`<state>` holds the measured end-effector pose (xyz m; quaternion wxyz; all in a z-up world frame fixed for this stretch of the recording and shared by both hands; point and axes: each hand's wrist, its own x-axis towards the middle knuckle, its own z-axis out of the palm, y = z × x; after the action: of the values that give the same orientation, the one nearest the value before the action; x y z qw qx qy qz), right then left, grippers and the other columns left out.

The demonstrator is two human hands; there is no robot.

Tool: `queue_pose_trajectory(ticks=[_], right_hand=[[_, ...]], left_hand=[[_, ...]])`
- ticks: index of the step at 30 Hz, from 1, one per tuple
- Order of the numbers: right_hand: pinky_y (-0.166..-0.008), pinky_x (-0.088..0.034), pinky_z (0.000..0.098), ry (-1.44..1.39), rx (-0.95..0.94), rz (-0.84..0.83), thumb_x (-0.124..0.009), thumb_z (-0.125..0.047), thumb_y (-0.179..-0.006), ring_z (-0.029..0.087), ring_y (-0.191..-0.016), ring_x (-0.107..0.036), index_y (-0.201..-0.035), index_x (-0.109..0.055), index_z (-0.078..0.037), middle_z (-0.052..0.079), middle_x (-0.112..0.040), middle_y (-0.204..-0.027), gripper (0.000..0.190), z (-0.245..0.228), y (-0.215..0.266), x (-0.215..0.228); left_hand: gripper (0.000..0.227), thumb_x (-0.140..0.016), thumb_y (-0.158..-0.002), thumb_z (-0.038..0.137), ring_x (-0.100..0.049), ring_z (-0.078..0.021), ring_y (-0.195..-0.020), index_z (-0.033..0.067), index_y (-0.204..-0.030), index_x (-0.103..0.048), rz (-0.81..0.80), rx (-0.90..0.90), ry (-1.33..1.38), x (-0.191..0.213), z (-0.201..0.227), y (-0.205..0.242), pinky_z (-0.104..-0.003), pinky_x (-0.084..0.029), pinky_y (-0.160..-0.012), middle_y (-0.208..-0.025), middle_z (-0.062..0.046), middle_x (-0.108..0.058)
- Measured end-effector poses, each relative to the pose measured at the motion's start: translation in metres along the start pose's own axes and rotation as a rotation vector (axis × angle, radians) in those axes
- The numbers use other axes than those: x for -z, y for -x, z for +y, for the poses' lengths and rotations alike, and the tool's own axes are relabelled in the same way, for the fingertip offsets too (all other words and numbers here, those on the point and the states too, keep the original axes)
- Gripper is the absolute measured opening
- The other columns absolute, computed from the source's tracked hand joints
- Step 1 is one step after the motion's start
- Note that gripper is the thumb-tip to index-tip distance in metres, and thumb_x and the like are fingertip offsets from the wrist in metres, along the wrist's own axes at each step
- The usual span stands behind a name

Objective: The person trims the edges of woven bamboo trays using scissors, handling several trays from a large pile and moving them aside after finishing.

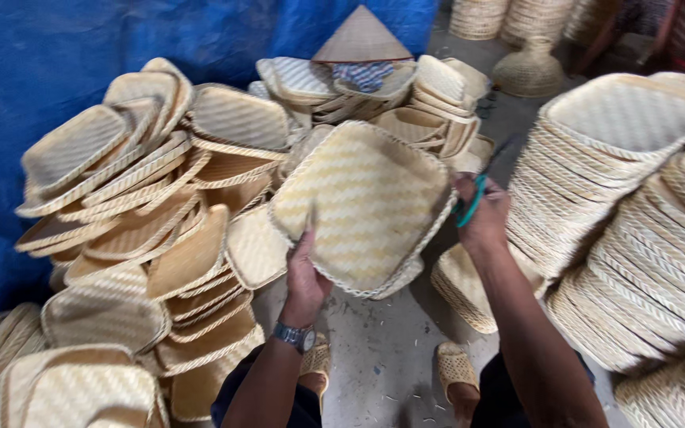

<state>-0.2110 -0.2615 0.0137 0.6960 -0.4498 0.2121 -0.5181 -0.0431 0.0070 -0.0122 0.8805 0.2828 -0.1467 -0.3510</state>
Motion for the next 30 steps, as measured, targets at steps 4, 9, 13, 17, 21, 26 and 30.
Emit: queue_pose_trajectory(ticks=[4, 9, 13, 17, 21, 26, 30], right_hand=[[-0.059, -0.041, 0.0241, 0.290, 0.183, 0.018, -0.071, 0.001, -0.091, 0.005, -0.068, -0.053, -0.100, -0.071, -0.006, -0.004, -0.064, -0.081, 0.011, 0.014, 0.002, 0.010], [-0.070, -0.051, 0.0259, 0.680, 0.482, 0.095, -0.071, 0.002, -0.092, 0.005, -0.079, -0.060, -0.099, -0.067, -0.003, 0.000, -0.070, -0.087, 0.008, 0.017, 0.009, 0.015], [-0.071, -0.053, 0.0257, 0.708, 0.402, 0.127, -0.076, 0.001, -0.091, 0.006, -0.077, -0.061, -0.092, -0.064, -0.001, 0.000, -0.067, -0.083, 0.012, 0.015, 0.016, 0.019], [-0.071, -0.053, 0.0230, 0.464, 0.362, 0.024, -0.073, 0.004, -0.094, 0.004, -0.077, -0.057, -0.092, -0.062, -0.003, -0.001, -0.065, -0.083, 0.013, 0.016, 0.021, 0.021], [-0.071, -0.054, 0.0218, 0.299, 0.364, -0.043, -0.067, 0.002, -0.095, 0.003, -0.077, -0.058, -0.093, -0.062, -0.005, -0.003, -0.064, -0.087, 0.009, 0.014, 0.023, 0.015], [-0.059, -0.044, 0.0259, 0.588, 0.237, -0.065, -0.076, -0.019, -0.093, 0.006, -0.069, -0.049, -0.096, -0.062, -0.006, -0.001, -0.058, -0.078, 0.019, -0.014, 0.035, 0.012], [-0.060, -0.047, 0.0387, 1.153, 0.304, -0.141, -0.081, -0.038, -0.090, 0.024, -0.062, -0.052, -0.086, -0.062, 0.001, 0.014, -0.058, -0.072, 0.043, -0.036, 0.054, 0.009]], left_hand=[[0.056, -0.064, -0.096, 0.024, -0.063, -0.0287, -0.124, -0.0002, -0.146, -0.053, 0.070, -0.052, -0.030, -0.014, 0.004, -0.002, -0.046, -0.054, -0.104, -0.138, -0.014, -0.064], [0.051, -0.066, -0.095, 0.017, -0.064, -0.0274, -0.120, 0.0006, -0.142, -0.056, 0.097, -0.078, -0.037, -0.012, -0.003, -0.004, -0.046, -0.055, -0.100, -0.136, -0.012, -0.063], [0.050, -0.066, -0.095, 0.017, -0.064, -0.0265, -0.120, -0.0005, -0.141, -0.056, 0.108, -0.108, -0.076, -0.010, -0.006, -0.004, -0.045, -0.055, -0.101, -0.136, -0.011, -0.064], [0.052, -0.063, -0.093, 0.019, -0.064, -0.0282, -0.121, 0.0017, -0.142, -0.056, 0.151, -0.050, -0.103, -0.012, 0.005, -0.006, -0.045, -0.056, -0.100, -0.137, -0.012, -0.063], [0.051, -0.059, -0.097, 0.022, -0.062, -0.0269, -0.126, 0.0022, -0.144, -0.056, 0.215, 0.041, -0.119, -0.014, 0.015, -0.006, -0.044, -0.053, -0.104, -0.142, -0.013, -0.061], [0.054, -0.060, -0.096, 0.022, -0.062, -0.0295, -0.125, 0.0010, -0.145, -0.053, 0.119, -0.010, 0.072, -0.002, 0.019, -0.016, -0.048, -0.051, -0.107, -0.141, -0.016, -0.061], [0.051, -0.063, -0.095, 0.020, -0.062, -0.0297, -0.125, 0.0012, -0.142, -0.055, 0.074, -0.081, 0.180, 0.014, 0.028, -0.024, -0.049, -0.051, -0.109, -0.139, -0.015, -0.062]])
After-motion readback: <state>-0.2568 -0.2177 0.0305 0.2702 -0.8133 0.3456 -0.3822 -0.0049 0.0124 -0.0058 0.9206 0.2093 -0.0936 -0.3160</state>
